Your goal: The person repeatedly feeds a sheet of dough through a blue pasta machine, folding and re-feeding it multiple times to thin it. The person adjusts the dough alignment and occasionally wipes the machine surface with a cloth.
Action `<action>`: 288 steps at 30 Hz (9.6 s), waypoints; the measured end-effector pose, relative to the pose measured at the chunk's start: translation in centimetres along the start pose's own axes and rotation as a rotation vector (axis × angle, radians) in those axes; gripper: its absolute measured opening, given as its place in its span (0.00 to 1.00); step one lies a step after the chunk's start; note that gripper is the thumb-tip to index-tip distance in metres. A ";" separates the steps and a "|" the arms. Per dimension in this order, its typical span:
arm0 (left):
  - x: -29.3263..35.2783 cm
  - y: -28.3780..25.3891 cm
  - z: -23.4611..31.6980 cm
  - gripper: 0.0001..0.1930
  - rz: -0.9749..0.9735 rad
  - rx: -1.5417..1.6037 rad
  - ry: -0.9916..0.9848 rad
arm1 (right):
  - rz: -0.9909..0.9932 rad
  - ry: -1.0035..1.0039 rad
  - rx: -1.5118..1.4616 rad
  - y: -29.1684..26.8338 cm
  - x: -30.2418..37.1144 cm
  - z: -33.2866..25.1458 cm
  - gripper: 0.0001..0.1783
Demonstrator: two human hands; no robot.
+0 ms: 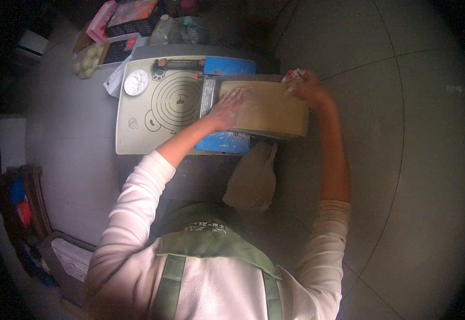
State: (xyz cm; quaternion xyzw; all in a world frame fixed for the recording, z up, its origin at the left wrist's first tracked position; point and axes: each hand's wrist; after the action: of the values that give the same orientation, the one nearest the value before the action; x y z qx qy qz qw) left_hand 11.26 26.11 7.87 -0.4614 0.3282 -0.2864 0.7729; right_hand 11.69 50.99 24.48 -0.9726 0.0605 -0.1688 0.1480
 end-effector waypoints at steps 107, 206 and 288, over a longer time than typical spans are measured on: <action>11.4 -2.6 -5.4 0.16 0.474 0.464 -0.821 | 0.130 0.378 -0.628 11.3 1.7 8.7 0.17; 24.1 4.4 -16.3 0.70 -0.662 -0.115 -1.088 | 0.136 0.425 -0.598 13.2 3.0 7.5 0.14; -2.8 -12.5 -3.4 0.25 -0.071 2.284 -0.255 | 0.301 -0.012 -0.862 2.8 7.1 0.3 0.13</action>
State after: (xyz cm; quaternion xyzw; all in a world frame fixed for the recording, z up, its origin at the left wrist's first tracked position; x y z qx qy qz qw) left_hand 5.16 21.32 18.60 0.4738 -0.2165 -0.3897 0.7594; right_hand 18.25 47.21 25.59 -0.9267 0.2652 -0.0991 -0.2473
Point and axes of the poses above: each hand's wrist, its own x-axis away from the middle knuckle, its own y-axis out of the palm, z = x × y, and after that the axes turned 9 degrees about -x, right-handed
